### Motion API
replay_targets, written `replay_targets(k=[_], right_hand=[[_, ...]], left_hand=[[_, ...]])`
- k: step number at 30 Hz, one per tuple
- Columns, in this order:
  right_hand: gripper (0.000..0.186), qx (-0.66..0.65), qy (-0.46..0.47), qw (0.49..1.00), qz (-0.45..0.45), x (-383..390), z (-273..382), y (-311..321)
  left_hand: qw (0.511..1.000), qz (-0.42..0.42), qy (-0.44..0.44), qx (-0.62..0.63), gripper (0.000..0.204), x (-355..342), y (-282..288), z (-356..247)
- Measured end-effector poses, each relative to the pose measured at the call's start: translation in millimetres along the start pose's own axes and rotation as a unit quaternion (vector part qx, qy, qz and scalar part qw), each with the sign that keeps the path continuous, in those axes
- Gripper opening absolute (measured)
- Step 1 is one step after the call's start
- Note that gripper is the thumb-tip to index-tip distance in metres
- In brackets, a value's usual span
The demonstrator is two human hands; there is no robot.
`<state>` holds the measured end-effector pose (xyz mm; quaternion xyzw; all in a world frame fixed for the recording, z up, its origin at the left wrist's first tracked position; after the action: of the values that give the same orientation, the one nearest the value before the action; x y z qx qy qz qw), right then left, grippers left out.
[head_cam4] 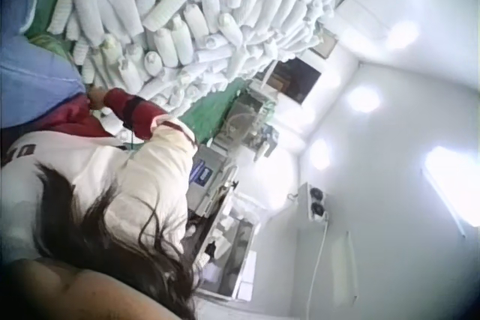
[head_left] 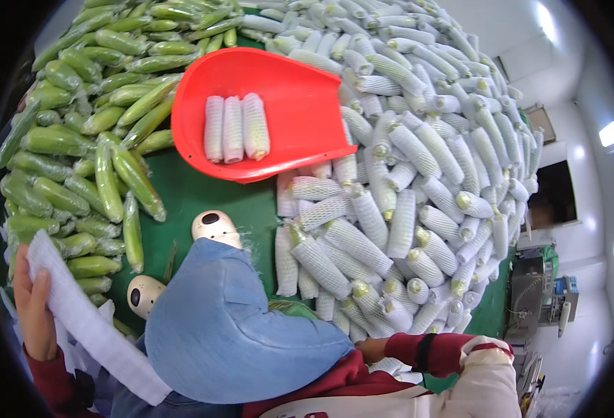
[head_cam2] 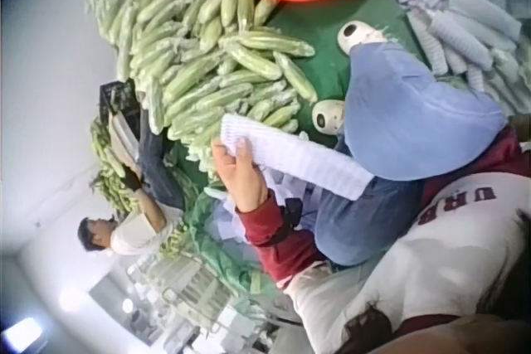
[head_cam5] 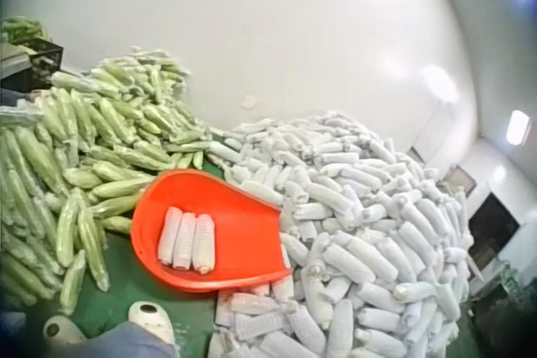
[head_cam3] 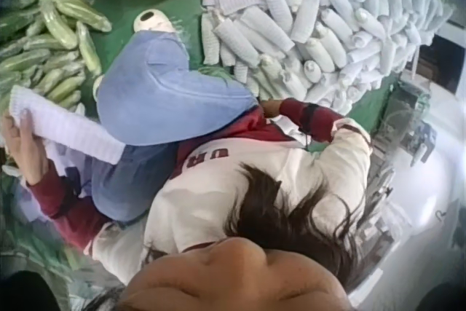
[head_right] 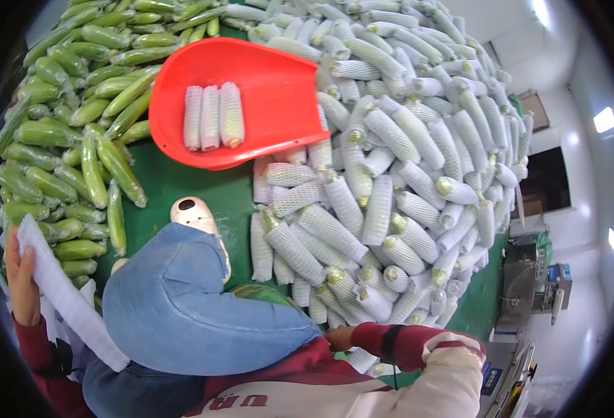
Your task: Putting mesh sleeves onto individual ears of corn and placing them in a tray.
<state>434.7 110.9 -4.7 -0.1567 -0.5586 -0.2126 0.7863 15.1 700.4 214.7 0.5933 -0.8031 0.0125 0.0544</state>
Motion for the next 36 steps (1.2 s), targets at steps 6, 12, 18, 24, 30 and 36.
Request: replay_targets(k=[6,12,18,24,30,36], right_hand=[[0.06,0.092,-0.059,0.993,-0.052,49,-68,-50],[0.028,0.005,0.033,0.948,0.317,102,14,2],[0.023,0.199,0.052,0.922,0.329,121,74,45],[0.025,0.349,0.229,0.899,0.131,195,315,217],[0.031,0.124,0.621,0.718,-0.289,352,487,457],[0.049,-0.323,0.858,0.366,-0.161,478,499,608]], left_hand=[[0.997,-0.003,0.031,0.073,0.055,9,25,11],[0.997,-0.006,0.003,-0.077,0.051,10,49,14],[0.997,0.052,0.015,0.059,0.054,14,9,0],[0.997,-0.049,0.005,0.065,0.057,18,10,-5],[0.995,-0.07,-0.04,0.059,0.044,18,-2,-48],[0.997,-0.077,-0.018,0.001,0.01,16,-10,-94]])
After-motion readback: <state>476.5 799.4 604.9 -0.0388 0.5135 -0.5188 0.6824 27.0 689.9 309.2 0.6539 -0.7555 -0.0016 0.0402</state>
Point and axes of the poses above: each hand's wrist, its own x-axis away from the middle knuckle, its own y-axis out of the back of the hand, z = x × y, the point moved 7 cm from there along -x, towards the middle knuckle
